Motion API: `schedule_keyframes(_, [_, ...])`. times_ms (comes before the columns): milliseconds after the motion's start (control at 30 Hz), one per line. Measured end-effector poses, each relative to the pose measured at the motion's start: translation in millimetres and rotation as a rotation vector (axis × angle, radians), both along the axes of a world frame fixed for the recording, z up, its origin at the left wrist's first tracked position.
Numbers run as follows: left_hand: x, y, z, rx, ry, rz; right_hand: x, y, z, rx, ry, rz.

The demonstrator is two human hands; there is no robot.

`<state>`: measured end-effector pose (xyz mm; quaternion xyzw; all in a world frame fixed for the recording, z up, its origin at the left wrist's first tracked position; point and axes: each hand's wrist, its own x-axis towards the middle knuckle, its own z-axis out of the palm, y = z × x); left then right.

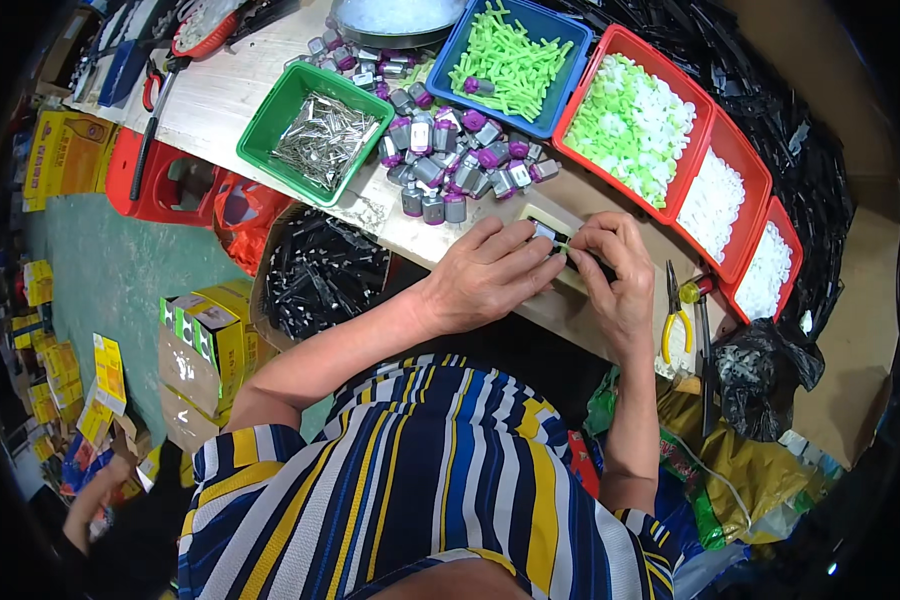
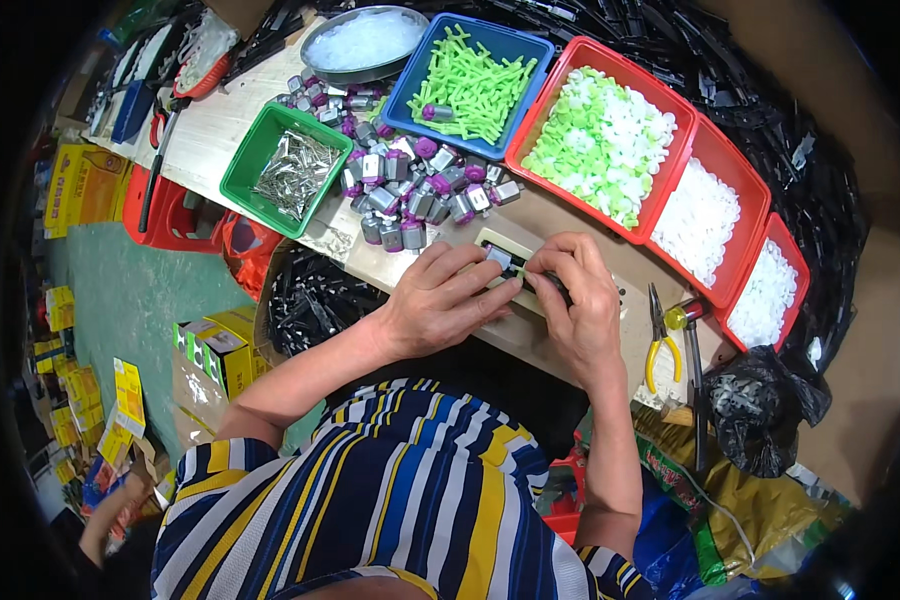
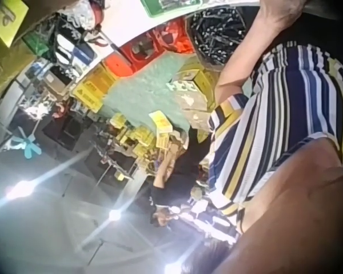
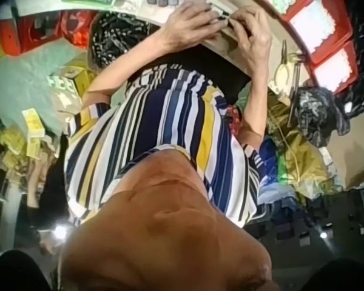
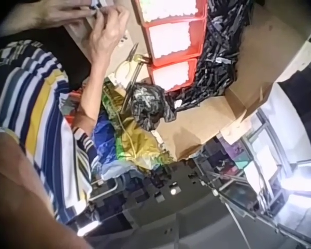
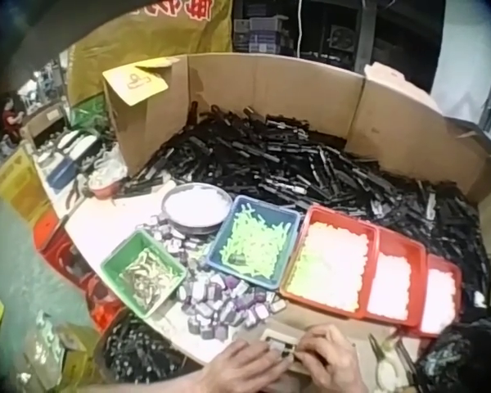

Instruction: The user is assembling small electronic or toy components at a factory workbench, using pliers and a small power tool.

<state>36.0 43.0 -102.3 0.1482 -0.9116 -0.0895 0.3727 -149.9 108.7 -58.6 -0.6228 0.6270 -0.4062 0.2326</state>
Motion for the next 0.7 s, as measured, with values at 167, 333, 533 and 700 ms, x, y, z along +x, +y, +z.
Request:
schedule_keyframes(167, [-0.1,-0.1,1.3,0.010,0.001,-0.013,1.2,1.3,3.2,-0.056,0.079,0.003])
schedule_keyframes(333, [-0.5,-0.2,-1.4,0.009,0.014,-0.019,-0.3,2.1,0.8,-0.049,0.069,0.006])
schedule_keyframes(533, [-1.0,-1.0,-3.0,0.011,0.016,-0.021,-0.7,0.2,3.2,-0.020,0.073,0.009])
schedule_keyframes(700, [-0.9,-1.1,-2.3,0.016,0.022,-0.028,-0.5,1.3,2.9,-0.021,0.053,-0.004])
